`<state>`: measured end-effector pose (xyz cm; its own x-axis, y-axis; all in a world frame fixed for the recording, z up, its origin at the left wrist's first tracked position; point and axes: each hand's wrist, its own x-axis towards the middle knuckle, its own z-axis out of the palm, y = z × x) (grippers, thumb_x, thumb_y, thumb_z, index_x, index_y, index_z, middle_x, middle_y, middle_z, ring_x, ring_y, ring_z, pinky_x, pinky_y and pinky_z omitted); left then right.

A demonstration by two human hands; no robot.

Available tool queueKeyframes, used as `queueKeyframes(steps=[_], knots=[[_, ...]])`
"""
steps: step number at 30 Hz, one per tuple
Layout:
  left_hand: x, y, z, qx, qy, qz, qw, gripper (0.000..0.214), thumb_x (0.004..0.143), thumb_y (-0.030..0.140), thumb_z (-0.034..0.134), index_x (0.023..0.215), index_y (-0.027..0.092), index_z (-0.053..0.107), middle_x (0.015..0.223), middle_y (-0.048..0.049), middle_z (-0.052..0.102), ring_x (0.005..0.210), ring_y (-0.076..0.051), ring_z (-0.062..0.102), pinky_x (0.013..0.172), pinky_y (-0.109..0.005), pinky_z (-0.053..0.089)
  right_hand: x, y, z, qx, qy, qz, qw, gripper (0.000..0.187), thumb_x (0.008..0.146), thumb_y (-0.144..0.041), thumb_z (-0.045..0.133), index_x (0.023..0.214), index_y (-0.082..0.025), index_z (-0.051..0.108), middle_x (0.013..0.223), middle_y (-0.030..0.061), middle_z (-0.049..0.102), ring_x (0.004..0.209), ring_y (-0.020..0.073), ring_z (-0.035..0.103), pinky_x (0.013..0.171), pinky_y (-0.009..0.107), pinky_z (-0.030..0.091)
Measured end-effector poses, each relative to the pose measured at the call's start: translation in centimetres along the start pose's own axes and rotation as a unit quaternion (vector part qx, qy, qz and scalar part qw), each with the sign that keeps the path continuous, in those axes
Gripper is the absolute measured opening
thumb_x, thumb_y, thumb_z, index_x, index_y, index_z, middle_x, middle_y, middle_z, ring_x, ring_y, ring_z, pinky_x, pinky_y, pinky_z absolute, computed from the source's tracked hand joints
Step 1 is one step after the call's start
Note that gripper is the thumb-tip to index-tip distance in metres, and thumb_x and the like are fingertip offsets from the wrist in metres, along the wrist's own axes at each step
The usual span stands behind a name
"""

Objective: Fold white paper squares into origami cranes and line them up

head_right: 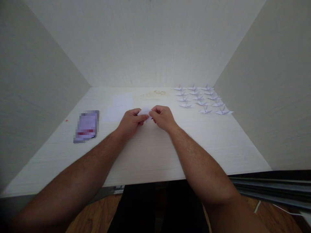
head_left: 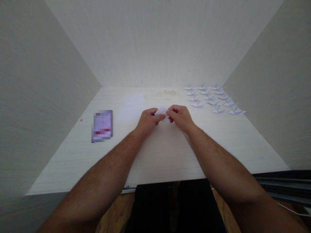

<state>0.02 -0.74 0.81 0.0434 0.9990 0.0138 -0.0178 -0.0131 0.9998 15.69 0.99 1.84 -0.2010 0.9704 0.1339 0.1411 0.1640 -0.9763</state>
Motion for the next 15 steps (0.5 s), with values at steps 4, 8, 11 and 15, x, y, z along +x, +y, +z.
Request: queueKeyframes(steps=[4, 8, 11, 15], knots=[[-0.08, -0.06, 0.05, -0.009, -0.01, -0.004, 1.0, 0.023, 0.063, 0.028, 0.074, 0.059, 0.017, 0.054, 0.049, 0.0054, 0.045, 0.043, -0.006, 0.036, 0.043, -0.022, 0.024, -0.04, -0.08, -0.07, -0.03, 0.001, -0.001, 1.0, 0.016, 0.073, -0.029, 0.06, 0.062, -0.018, 0.058, 0.047, -0.0045, 0.052, 0.044, 0.0083, 0.044, 0.045, 0.022, 0.032], [0.09, -0.26, -0.27, 0.031, -0.023, 0.0, 0.999, 0.02, 0.065, 0.028, 0.072, 0.061, 0.017, 0.055, 0.051, 0.0052, 0.046, 0.044, -0.007, 0.039, 0.043, -0.022, 0.025, 0.02, 0.08, -0.52, -0.072, -0.029, -0.017, 0.997, 0.017, 0.072, -0.031, 0.062, 0.063, -0.017, 0.06, 0.05, -0.0039, 0.053, 0.048, 0.0085, 0.044, 0.047, 0.022, 0.032], [0.33, -0.25, -0.61, 0.045, -0.02, 0.008, 0.999, 0.019, 0.067, 0.03, 0.071, 0.065, 0.017, 0.058, 0.055, 0.0042, 0.05, 0.047, -0.007, 0.042, 0.044, -0.021, 0.028, 0.0, 0.24, -0.67, -0.108, -0.058, -0.027, 0.992, 0.021, 0.073, -0.034, 0.064, 0.063, -0.017, 0.061, 0.051, -0.0037, 0.053, 0.049, 0.0083, 0.043, 0.048, 0.022, 0.031], [0.44, -0.03, -0.71, 0.089, -0.009, 0.023, 0.996, 0.02, 0.069, 0.031, 0.069, 0.062, 0.016, 0.058, 0.054, 0.0031, 0.052, 0.047, -0.007, 0.044, 0.044, -0.02, 0.032, -0.12, 0.26, -0.28, -0.134, -0.037, -0.023, 0.99, 0.024, 0.076, -0.036, 0.064, 0.062, -0.017, 0.059, 0.05, -0.0031, 0.053, 0.048, 0.0084, 0.043, 0.048, 0.022, 0.03]])
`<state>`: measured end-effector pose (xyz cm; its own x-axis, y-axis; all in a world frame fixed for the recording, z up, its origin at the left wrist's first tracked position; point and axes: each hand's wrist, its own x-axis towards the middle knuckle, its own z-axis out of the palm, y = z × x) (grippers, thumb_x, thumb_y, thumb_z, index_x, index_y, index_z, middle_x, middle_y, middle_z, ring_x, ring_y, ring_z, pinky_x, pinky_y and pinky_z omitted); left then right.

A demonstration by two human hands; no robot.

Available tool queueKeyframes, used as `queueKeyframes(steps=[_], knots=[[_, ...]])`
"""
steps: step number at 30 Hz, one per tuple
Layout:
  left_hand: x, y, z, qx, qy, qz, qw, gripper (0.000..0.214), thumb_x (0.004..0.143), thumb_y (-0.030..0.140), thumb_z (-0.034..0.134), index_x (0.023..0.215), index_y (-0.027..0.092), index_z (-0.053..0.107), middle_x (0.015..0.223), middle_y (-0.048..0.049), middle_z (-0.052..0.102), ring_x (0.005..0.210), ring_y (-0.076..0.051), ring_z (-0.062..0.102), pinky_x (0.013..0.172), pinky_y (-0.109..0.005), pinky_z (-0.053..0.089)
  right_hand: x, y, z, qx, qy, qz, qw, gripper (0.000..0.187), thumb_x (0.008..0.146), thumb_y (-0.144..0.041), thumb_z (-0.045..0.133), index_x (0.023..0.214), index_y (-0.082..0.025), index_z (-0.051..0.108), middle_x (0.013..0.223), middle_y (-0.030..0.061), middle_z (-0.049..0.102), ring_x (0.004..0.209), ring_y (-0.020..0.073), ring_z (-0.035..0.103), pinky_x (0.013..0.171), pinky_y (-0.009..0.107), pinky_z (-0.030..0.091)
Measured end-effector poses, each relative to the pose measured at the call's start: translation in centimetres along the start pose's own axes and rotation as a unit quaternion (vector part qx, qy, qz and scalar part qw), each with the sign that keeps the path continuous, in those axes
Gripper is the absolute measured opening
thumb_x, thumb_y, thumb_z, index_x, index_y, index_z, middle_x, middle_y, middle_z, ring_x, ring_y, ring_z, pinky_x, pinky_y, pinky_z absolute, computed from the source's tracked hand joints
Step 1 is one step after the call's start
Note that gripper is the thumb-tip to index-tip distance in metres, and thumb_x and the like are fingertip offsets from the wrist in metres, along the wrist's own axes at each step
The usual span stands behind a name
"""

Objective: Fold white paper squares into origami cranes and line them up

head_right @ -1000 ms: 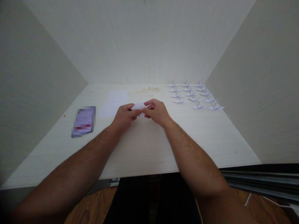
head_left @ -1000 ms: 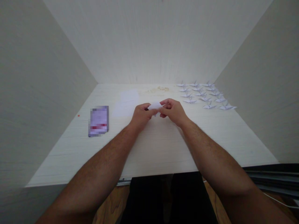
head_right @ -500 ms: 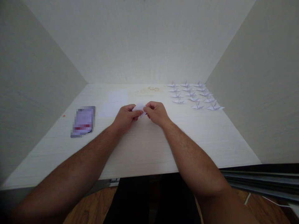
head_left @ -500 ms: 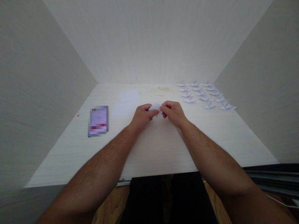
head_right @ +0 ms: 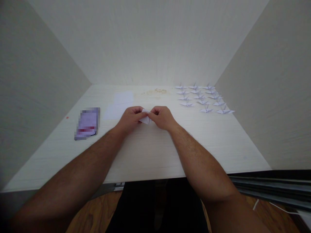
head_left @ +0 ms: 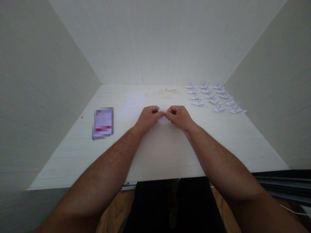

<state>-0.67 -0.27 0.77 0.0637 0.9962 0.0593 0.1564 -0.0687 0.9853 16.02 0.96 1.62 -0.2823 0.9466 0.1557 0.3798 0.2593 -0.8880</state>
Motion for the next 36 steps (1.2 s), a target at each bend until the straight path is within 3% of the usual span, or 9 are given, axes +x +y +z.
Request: queueKeyframes(steps=[9, 17, 21, 25, 29, 36], knots=[[-0.3, 0.4, 1.4, -0.07, 0.122, 0.008, 0.99, 0.02, 0.07, 0.031, 0.069, 0.061, 0.015, 0.06, 0.056, -0.0002, 0.06, 0.05, -0.011, 0.056, 0.045, -0.022, 0.048, -0.1, -0.7, 1.0, 0.03, -0.005, 0.032, 0.999, 0.029, 0.083, -0.037, 0.059, 0.062, -0.018, 0.055, 0.049, -0.0023, 0.056, 0.045, 0.0085, 0.048, 0.045, 0.021, 0.033], [-0.6, 0.6, 1.6, -0.096, 0.151, 0.012, 0.984, 0.018, 0.072, 0.028, 0.067, 0.061, 0.015, 0.06, 0.057, 0.0, 0.059, 0.049, -0.01, 0.056, 0.044, -0.022, 0.05, -0.2, -1.2, 1.3, 0.043, 0.013, 0.034, 0.998, 0.031, 0.084, -0.037, 0.059, 0.06, -0.019, 0.053, 0.049, -0.0017, 0.057, 0.043, 0.0076, 0.046, 0.044, 0.022, 0.031], [-0.6, 0.6, 1.7, -0.113, 0.175, 0.014, 0.978, 0.019, 0.072, 0.027, 0.066, 0.059, 0.016, 0.058, 0.056, 0.0014, 0.056, 0.049, -0.01, 0.053, 0.043, -0.022, 0.049, -0.1, -1.0, 1.5, 0.07, 0.005, 0.032, 0.997, 0.022, 0.077, -0.032, 0.063, 0.063, -0.019, 0.052, 0.051, -0.0027, 0.057, 0.044, 0.0076, 0.047, 0.043, 0.021, 0.032], [-0.2, 0.6, 1.4, -0.134, 0.211, 0.013, 0.968, 0.019, 0.071, 0.026, 0.066, 0.059, 0.016, 0.055, 0.055, 0.0028, 0.053, 0.048, -0.009, 0.051, 0.044, -0.022, 0.048, 0.0, -0.4, 1.7, 0.131, -0.014, 0.026, 0.991, 0.013, 0.066, -0.022, 0.066, 0.072, -0.019, 0.056, 0.059, -0.0036, 0.06, 0.051, 0.0087, 0.053, 0.048, 0.021, 0.042], [0.0, 0.7, 0.8, -0.162, 0.252, 0.021, 0.954, 0.019, 0.073, 0.027, 0.064, 0.06, 0.017, 0.053, 0.057, 0.0027, 0.053, 0.051, -0.009, 0.051, 0.047, -0.022, 0.049, -0.2, 0.0, 1.7, 0.17, -0.049, 0.029, 0.984, 0.025, 0.058, -0.016, 0.066, 0.083, -0.018, 0.06, 0.068, -0.0044, 0.06, 0.056, 0.0087, 0.054, 0.05, 0.022, 0.048], [-0.2, 0.9, 0.9, -0.136, 0.235, 0.038, 0.962, 0.019, 0.074, 0.027, 0.065, 0.062, 0.017, 0.054, 0.058, 0.0033, 0.052, 0.052, -0.008, 0.049, 0.05, -0.021, 0.046, -0.5, -0.2, 1.9, 0.163, -0.022, 0.061, 0.984, 0.021, 0.071, -0.035, 0.07, 0.078, -0.018, 0.061, 0.062, -0.0028, 0.061, 0.051, 0.0088, 0.052, 0.047, 0.022, 0.046]])
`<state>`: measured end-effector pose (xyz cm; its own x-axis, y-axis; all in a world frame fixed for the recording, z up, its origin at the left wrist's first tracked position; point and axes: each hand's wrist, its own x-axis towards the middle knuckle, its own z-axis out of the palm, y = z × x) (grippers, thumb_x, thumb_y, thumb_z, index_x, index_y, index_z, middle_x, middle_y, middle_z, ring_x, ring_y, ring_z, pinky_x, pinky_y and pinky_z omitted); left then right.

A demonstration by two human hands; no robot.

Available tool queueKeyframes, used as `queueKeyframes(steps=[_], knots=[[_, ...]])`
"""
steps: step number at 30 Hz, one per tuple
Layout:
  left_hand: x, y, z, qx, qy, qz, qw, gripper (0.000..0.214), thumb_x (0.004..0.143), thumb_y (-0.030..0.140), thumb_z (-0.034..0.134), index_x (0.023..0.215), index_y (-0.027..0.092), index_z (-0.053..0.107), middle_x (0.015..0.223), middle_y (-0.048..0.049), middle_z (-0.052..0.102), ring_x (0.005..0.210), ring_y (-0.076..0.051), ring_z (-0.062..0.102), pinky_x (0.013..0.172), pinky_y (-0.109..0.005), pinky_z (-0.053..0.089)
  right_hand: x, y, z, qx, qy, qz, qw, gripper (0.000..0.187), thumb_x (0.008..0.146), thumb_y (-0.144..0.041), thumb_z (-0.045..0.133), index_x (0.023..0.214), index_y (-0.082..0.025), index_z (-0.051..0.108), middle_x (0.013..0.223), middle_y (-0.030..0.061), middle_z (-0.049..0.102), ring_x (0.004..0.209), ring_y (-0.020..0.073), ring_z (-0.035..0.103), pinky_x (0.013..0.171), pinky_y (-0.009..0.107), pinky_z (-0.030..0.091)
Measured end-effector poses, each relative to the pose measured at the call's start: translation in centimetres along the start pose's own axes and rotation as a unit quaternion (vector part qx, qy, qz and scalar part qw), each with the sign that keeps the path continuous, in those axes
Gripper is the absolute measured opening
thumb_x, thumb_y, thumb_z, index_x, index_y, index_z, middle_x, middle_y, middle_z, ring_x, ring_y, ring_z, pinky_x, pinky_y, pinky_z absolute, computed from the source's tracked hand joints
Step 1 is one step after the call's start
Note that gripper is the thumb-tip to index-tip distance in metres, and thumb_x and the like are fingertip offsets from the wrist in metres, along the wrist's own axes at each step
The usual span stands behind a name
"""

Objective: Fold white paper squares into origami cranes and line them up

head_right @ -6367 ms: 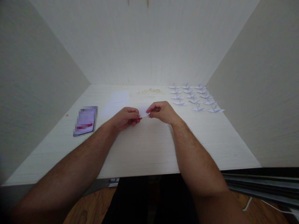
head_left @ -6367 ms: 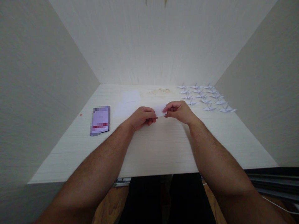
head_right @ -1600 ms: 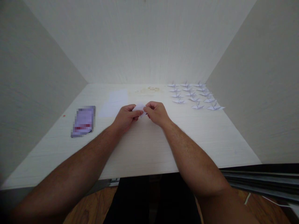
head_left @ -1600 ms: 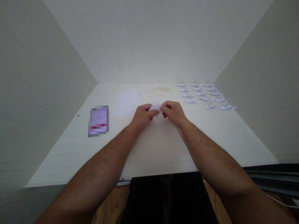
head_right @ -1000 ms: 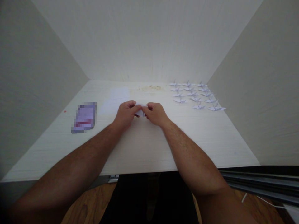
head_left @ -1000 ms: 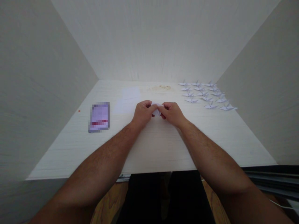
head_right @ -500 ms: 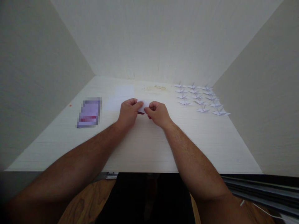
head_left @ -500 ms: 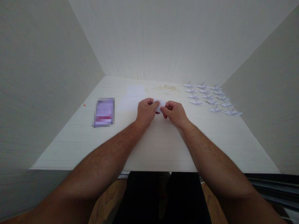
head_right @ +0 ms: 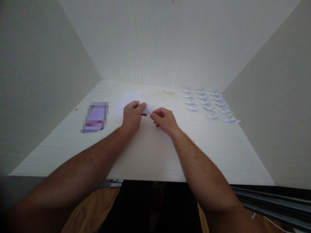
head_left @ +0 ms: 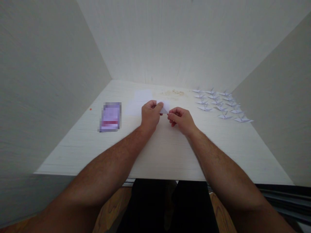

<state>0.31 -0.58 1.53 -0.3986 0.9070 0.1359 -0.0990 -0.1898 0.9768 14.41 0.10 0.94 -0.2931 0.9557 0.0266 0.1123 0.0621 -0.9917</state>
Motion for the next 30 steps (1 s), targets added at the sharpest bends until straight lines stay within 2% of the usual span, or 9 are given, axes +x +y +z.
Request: queueKeyframes(steps=[4, 9, 13, 20, 25, 30], knots=[[-0.3, -0.4, 0.3, -0.006, -0.026, 0.004, 1.0, 0.019, 0.074, 0.028, 0.065, 0.063, 0.018, 0.053, 0.058, 0.0039, 0.052, 0.053, -0.008, 0.049, 0.052, -0.021, 0.046, 0.0, -0.1, 0.2, -0.024, 0.026, -0.025, 0.999, 0.022, 0.076, -0.039, 0.067, 0.071, -0.018, 0.059, 0.059, -0.0014, 0.062, 0.048, 0.0086, 0.052, 0.046, 0.022, 0.043], [-0.1, -1.1, 0.3, -0.03, -0.051, 0.002, 0.998, 0.016, 0.074, 0.031, 0.066, 0.071, 0.017, 0.057, 0.063, 0.0036, 0.056, 0.056, -0.009, 0.052, 0.052, -0.022, 0.046, 0.3, 0.0, 0.2, -0.002, 0.078, -0.056, 0.995, 0.015, 0.073, -0.029, 0.066, 0.066, -0.018, 0.059, 0.055, -0.0021, 0.06, 0.046, 0.0084, 0.051, 0.045, 0.021, 0.039], [0.0, -1.2, 0.1, -0.025, -0.087, -0.025, 0.996, 0.014, 0.071, 0.028, 0.066, 0.07, 0.017, 0.058, 0.062, 0.0025, 0.058, 0.055, -0.01, 0.054, 0.052, -0.022, 0.045, 0.6, 0.0, -0.4, 0.009, 0.115, -0.06, 0.991, 0.01, 0.071, -0.027, 0.064, 0.067, -0.018, 0.06, 0.054, -0.0031, 0.059, 0.046, 0.0088, 0.05, 0.046, 0.022, 0.04], [-0.3, -0.7, -0.3, 0.037, -0.154, -0.035, 0.987, 0.018, 0.068, 0.032, 0.072, 0.068, 0.016, 0.063, 0.061, 0.0011, 0.061, 0.055, -0.009, 0.054, 0.052, -0.021, 0.043, 0.4, -0.3, -0.9, -0.04, 0.077, -0.03, 0.996, 0.014, 0.067, -0.029, 0.067, 0.063, -0.018, 0.058, 0.05, -0.0045, 0.055, 0.045, 0.0087, 0.046, 0.044, 0.022, 0.034], [-0.3, -0.7, -0.3, 0.063, -0.169, -0.052, 0.982, 0.021, 0.068, 0.033, 0.073, 0.063, 0.016, 0.061, 0.059, 0.001, 0.06, 0.052, -0.009, 0.052, 0.05, -0.021, 0.04, 0.4, -0.4, -1.3, -0.097, 0.065, -0.058, 0.991, 0.02, 0.071, -0.035, 0.068, 0.066, -0.017, 0.061, 0.053, -0.0032, 0.056, 0.048, 0.009, 0.046, 0.047, 0.023, 0.034], [-0.1, -1.1, -0.4, 0.093, -0.146, -0.012, 0.985, 0.018, 0.069, 0.031, 0.071, 0.063, 0.016, 0.063, 0.055, 0.0022, 0.057, 0.051, -0.009, 0.049, 0.05, -0.021, 0.038, 0.7, -0.6, -1.8, -0.139, 0.053, -0.083, 0.985, 0.019, 0.073, -0.035, 0.068, 0.067, -0.017, 0.063, 0.056, -0.0015, 0.059, 0.051, 0.01, 0.049, 0.049, 0.023, 0.035]])
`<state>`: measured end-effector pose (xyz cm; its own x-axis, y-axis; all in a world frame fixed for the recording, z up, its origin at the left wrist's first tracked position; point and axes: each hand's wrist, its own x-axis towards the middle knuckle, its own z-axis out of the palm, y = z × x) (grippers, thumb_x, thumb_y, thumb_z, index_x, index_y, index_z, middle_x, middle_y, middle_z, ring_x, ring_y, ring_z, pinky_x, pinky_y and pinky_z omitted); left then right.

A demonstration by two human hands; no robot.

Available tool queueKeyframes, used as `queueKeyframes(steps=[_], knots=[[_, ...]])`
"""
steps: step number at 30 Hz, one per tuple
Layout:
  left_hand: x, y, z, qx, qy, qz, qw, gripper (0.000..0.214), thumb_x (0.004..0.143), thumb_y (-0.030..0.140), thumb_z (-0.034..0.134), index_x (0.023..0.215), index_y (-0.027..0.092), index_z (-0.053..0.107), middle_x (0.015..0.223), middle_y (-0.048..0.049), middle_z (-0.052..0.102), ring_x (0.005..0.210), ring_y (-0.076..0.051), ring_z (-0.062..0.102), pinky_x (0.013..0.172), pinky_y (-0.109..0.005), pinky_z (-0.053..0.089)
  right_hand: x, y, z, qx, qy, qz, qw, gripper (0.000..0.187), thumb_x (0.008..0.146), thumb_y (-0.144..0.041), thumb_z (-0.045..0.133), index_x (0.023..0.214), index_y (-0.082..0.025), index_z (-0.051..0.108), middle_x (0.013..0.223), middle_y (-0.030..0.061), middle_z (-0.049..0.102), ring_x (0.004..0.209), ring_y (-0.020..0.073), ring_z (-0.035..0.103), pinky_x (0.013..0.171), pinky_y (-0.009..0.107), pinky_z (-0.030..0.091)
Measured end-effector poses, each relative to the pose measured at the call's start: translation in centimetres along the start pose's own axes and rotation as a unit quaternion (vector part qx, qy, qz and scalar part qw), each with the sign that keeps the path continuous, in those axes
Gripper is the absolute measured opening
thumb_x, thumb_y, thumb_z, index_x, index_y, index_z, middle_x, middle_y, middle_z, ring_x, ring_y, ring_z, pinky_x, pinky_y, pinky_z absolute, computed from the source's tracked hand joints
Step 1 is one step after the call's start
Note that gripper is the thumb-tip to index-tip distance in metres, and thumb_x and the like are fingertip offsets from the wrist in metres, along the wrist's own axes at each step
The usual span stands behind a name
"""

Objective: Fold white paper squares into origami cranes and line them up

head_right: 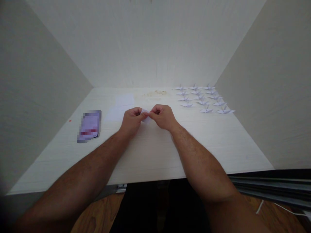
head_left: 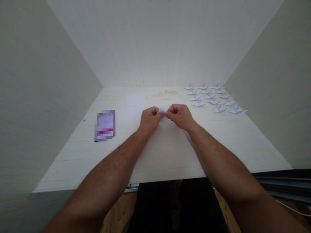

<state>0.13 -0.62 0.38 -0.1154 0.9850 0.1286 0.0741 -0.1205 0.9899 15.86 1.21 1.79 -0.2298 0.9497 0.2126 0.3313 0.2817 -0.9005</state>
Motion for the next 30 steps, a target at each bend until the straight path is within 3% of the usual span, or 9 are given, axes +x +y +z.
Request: queueKeyframes(steps=[8, 14, 17, 25, 30], knots=[[0.0, 0.1, -0.1, 0.003, 0.033, -0.01, 0.999, 0.02, 0.071, 0.034, 0.071, 0.065, 0.016, 0.063, 0.058, 0.001, 0.061, 0.053, -0.01, 0.051, 0.051, -0.022, 0.04, 0.0, 0.0, 0.1, 0.047, 0.003, 0.022, 0.999, 0.021, 0.073, -0.036, 0.067, 0.069, -0.016, 0.063, 0.055, -0.0019, 0.058, 0.049, 0.0096, 0.048, 0.048, 0.024, 0.037], [-0.1, 0.4, -0.3, 0.071, -0.007, -0.017, 0.997, 0.02, 0.07, 0.033, 0.072, 0.062, 0.017, 0.062, 0.053, 0.0023, 0.057, 0.049, -0.009, 0.048, 0.048, -0.021, 0.036, 0.3, 0.7, -0.3, -0.034, 0.044, -0.018, 0.998, 0.016, 0.073, -0.03, 0.063, 0.065, -0.017, 0.062, 0.058, -0.002, 0.058, 0.055, 0.0101, 0.047, 0.053, 0.024, 0.036], [0.0, 0.5, -0.4, 0.088, 0.0, -0.015, 0.996, 0.018, 0.071, 0.031, 0.07, 0.062, 0.017, 0.063, 0.051, 0.003, 0.055, 0.047, -0.009, 0.046, 0.047, -0.021, 0.032, 0.3, 0.8, -0.3, -0.037, 0.049, -0.022, 0.998, 0.016, 0.074, -0.03, 0.063, 0.065, -0.017, 0.062, 0.058, -0.0021, 0.057, 0.055, 0.0102, 0.047, 0.054, 0.024, 0.036], [-0.1, 0.3, -0.3, 0.048, -0.016, -0.004, 0.999, 0.021, 0.068, 0.031, 0.072, 0.058, 0.017, 0.06, 0.051, 0.0033, 0.054, 0.048, -0.009, 0.046, 0.049, -0.021, 0.034, 0.2, 0.6, -0.3, -0.008, 0.017, -0.023, 1.0, 0.018, 0.074, -0.033, 0.066, 0.066, -0.017, 0.063, 0.056, -0.0025, 0.057, 0.053, 0.0093, 0.045, 0.051, 0.024, 0.034], [0.2, -0.2, -0.3, -0.023, 0.013, -0.018, 0.999, 0.02, 0.068, 0.031, 0.072, 0.06, 0.018, 0.058, 0.054, 0.0036, 0.053, 0.049, -0.009, 0.047, 0.048, -0.022, 0.037, 0.2, 0.3, -0.3, 0.063, 0.011, 0.026, 0.998, 0.022, 0.071, -0.037, 0.07, 0.071, -0.016, 0.063, 0.056, -0.0019, 0.058, 0.05, 0.0096, 0.048, 0.049, 0.024, 0.037]])
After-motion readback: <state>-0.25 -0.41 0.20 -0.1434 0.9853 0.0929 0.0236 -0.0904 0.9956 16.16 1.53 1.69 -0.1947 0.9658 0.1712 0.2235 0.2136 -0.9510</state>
